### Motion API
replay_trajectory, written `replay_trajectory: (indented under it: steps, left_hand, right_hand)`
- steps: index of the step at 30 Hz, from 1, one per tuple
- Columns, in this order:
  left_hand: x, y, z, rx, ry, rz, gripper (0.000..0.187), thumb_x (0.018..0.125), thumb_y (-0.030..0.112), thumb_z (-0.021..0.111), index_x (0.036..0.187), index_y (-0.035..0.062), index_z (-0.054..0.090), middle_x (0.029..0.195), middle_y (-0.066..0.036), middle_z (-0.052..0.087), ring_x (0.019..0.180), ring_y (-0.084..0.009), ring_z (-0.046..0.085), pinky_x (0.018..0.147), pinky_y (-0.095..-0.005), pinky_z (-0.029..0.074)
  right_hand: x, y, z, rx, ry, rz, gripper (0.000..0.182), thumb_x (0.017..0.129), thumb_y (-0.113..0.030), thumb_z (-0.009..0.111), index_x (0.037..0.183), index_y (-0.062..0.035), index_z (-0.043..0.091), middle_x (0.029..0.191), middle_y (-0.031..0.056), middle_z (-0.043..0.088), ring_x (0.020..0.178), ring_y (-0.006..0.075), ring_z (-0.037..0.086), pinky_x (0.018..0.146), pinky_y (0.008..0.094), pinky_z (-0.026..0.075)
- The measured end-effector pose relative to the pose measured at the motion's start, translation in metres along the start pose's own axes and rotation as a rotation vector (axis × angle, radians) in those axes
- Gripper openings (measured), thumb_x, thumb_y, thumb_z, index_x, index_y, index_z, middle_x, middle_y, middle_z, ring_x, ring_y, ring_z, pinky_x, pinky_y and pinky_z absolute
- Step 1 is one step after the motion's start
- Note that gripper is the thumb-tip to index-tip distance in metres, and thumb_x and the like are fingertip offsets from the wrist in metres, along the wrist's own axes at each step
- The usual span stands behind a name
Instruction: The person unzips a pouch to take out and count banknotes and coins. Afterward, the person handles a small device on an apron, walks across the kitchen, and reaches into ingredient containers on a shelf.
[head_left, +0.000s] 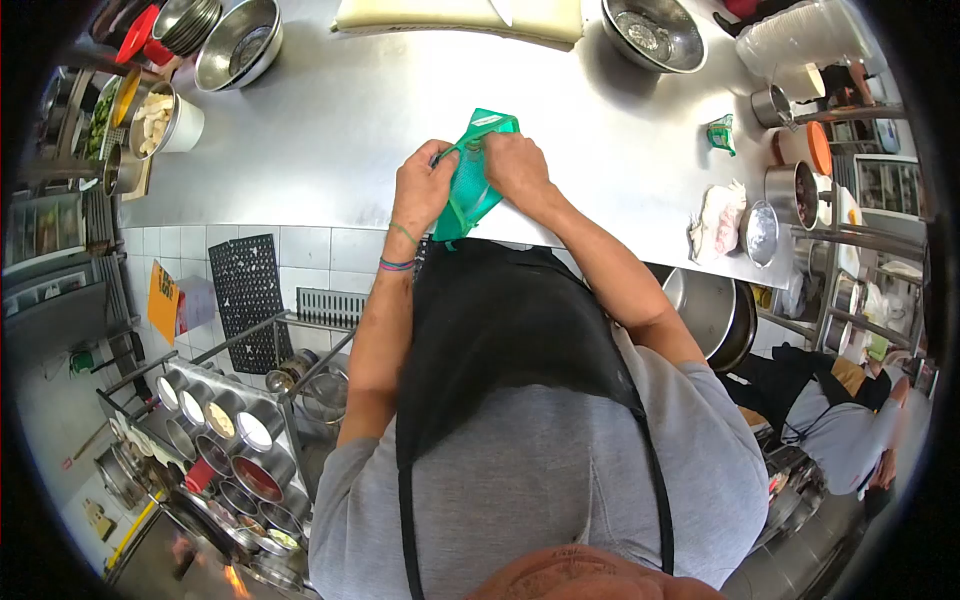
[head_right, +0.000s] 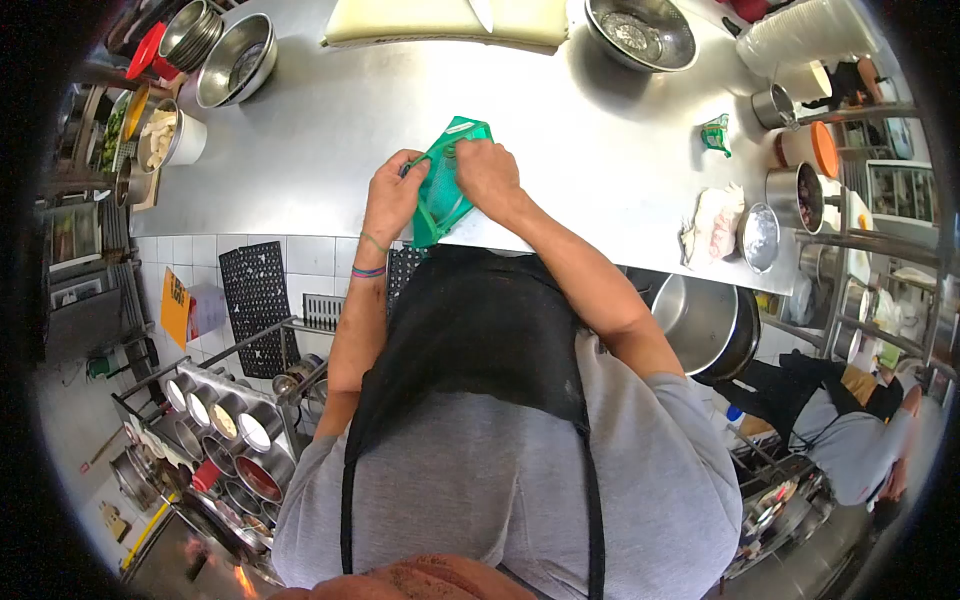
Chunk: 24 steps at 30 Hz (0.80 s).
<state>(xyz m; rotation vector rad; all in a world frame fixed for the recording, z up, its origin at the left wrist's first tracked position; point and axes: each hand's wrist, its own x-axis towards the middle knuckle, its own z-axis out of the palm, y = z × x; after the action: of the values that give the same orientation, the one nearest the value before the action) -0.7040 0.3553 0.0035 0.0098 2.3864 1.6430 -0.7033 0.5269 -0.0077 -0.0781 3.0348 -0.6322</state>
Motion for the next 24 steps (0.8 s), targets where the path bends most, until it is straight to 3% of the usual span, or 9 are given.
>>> replay_trajectory:
  steps: [3, 6, 9, 13, 19, 21, 24]
  left_hand:
    - [0.002, -0.003, 0.004, -0.016, 0.006, 0.048, 0.022, 0.092, 0.021, 0.063, 0.099, 0.0014, 0.069, 0.075, -0.008, 0.067, 0.068, -0.0134, 0.06, 0.064, -0.0303, 0.049]
    - [0.002, -0.004, 0.006, -0.046, -0.014, 0.048, 0.018, 0.094, 0.018, 0.064, 0.098, 0.001, 0.069, 0.077, 0.0, 0.063, 0.072, -0.007, 0.053, 0.065, -0.0251, 0.045]
    - [0.001, -0.004, 0.008, -0.048, -0.01, 0.066, 0.018, 0.094, 0.017, 0.064, 0.098, 0.0008, 0.068, 0.077, 0.0, 0.064, 0.073, -0.0071, 0.053, 0.066, -0.0252, 0.045]
    - [0.005, -0.009, 0.011, -0.034, -0.019, 0.068, 0.023, 0.092, 0.022, 0.064, 0.1, 0.0011, 0.069, 0.076, -0.009, 0.068, 0.07, -0.0152, 0.062, 0.066, -0.031, 0.05]
    - [0.006, -0.004, 0.01, -0.043, -0.02, 0.05, 0.021, 0.092, 0.021, 0.064, 0.1, 0.0015, 0.069, 0.076, -0.006, 0.066, 0.071, -0.0128, 0.059, 0.065, -0.0293, 0.048]
    - [0.008, -0.004, 0.01, -0.073, -0.017, 0.045, 0.018, 0.093, 0.018, 0.065, 0.098, 0.0013, 0.069, 0.076, 0.001, 0.063, 0.071, -0.007, 0.053, 0.064, -0.0253, 0.045]
    - [0.006, 0.002, 0.01, -0.003, -0.004, 0.054, 0.018, 0.093, 0.018, 0.065, 0.098, 0.0015, 0.069, 0.074, 0.0, 0.063, 0.07, -0.0072, 0.053, 0.062, -0.0257, 0.045]
  right_hand:
    - [0.01, 0.003, 0.008, -0.105, 0.015, 0.024, 0.023, 0.088, -0.017, 0.061, 0.079, 0.0015, 0.07, 0.083, 0.0239, 0.071, 0.076, 0.0381, 0.072, 0.064, 0.0472, 0.059]
    - [0.009, 0.004, 0.014, -0.079, 0.054, 0.049, 0.021, 0.085, -0.017, 0.062, 0.078, 0.0003, 0.071, 0.08, 0.0223, 0.071, 0.073, 0.0378, 0.072, 0.063, 0.0469, 0.059]
    - [0.01, 0.003, 0.017, -0.042, 0.083, 0.062, 0.019, 0.082, -0.017, 0.064, 0.077, -0.0003, 0.071, 0.077, 0.0214, 0.071, 0.07, 0.0375, 0.072, 0.062, 0.0472, 0.058]
    - [0.021, 0.005, 0.027, -0.007, 0.046, 0.152, 0.022, 0.079, -0.019, 0.067, 0.073, 0.0015, 0.07, 0.077, 0.0236, 0.07, 0.072, 0.0384, 0.072, 0.063, 0.0481, 0.058]
    - [0.03, 0.007, 0.041, 0.305, 0.127, 0.427, 0.026, 0.079, -0.02, 0.067, 0.079, 0.0057, 0.071, 0.082, 0.0275, 0.07, 0.077, 0.0421, 0.071, 0.07, 0.0492, 0.058]
    - [0.027, 0.01, 0.039, 0.392, 0.151, 0.423, 0.025, 0.081, -0.02, 0.066, 0.082, 0.0045, 0.071, 0.083, 0.0263, 0.071, 0.077, 0.0424, 0.071, 0.071, 0.0487, 0.057]
    - [0.021, 0.011, 0.027, 0.466, 0.185, 0.362, 0.024, 0.084, -0.02, 0.064, 0.084, 0.0023, 0.072, 0.085, 0.0257, 0.071, 0.078, 0.0423, 0.07, 0.072, 0.0477, 0.057]
